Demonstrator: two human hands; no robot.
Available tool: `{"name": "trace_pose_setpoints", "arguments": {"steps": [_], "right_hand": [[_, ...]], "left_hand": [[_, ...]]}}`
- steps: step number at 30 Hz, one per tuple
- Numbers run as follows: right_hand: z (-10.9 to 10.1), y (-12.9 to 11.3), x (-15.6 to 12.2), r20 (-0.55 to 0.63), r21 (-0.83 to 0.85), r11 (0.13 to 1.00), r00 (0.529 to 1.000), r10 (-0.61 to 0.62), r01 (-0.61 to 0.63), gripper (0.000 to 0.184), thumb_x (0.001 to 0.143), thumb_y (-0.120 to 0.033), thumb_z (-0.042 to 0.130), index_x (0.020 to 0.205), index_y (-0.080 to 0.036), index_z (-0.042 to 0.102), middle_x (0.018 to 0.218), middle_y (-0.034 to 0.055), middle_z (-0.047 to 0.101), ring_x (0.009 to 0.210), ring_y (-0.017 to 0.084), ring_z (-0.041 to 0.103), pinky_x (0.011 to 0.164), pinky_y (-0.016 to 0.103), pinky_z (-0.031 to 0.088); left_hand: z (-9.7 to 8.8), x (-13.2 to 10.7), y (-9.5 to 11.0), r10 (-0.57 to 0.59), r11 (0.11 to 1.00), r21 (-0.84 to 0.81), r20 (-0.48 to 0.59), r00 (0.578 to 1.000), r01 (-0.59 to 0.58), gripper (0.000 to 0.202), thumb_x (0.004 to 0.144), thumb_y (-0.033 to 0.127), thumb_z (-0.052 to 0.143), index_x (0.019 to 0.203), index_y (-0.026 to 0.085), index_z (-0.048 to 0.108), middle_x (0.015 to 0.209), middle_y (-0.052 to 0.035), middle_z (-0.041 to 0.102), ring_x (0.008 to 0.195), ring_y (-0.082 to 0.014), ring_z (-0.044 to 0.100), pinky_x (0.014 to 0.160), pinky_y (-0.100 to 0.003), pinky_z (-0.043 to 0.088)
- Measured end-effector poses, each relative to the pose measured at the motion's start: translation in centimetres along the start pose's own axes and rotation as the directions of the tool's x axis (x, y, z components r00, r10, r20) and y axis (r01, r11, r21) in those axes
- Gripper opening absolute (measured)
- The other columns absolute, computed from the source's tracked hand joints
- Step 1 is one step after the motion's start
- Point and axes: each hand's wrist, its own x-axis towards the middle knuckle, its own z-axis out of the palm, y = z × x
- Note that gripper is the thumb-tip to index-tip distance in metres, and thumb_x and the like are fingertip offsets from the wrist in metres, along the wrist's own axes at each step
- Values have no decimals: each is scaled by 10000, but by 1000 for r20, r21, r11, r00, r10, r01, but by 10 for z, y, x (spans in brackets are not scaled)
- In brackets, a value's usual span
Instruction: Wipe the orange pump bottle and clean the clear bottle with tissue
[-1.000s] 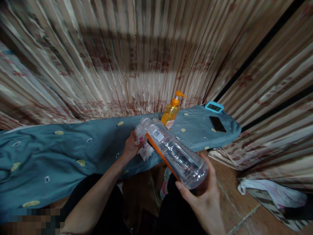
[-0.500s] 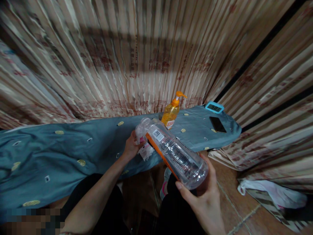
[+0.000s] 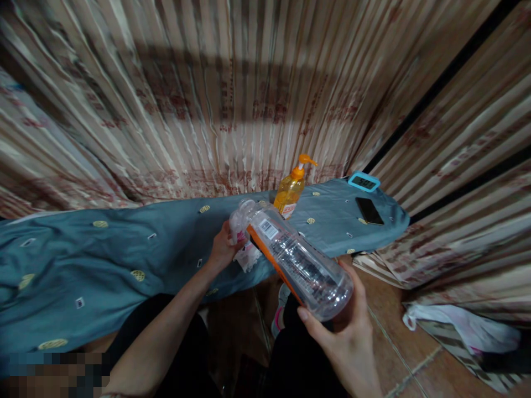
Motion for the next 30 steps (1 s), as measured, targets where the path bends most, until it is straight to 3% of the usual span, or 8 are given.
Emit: {"name": "trace_pose_setpoints", "arguments": {"steps": [9,18,30], "right_hand": [[0,-4,2,-3,-5,999,999,52,-52,931,668,-497,870,1440,-161,472,1374,167,581,1170,305,622,977,402,516],[0,-4,1,11,0,999,999,35,-35,908,688,-489,870,1436,-165,470,1396,163,552,1209,301,591,1018,411,485],[2,-7,1,-4,3,1000,1000,-13,13,852,724,-484,852,1421,-161,482,1382,163,566,1153,273,637,939,367,540]], "left_hand": [[1,1,-3,-5,999,-40,-3,1000,5,549,708,241,781,1210,194,563,1160,-82,718,1052,-279,712,935,-413,580],[2,1,-2,6,998,-57,-16,1000,-7,553,701,192,781,1211,208,569,1193,-72,719,1077,-272,703,963,-416,572],[0,1,-4,-1,999,-52,-15,1000,1,525,703,205,771,1184,214,561,1128,-65,726,1035,-279,714,941,-420,578]]}}
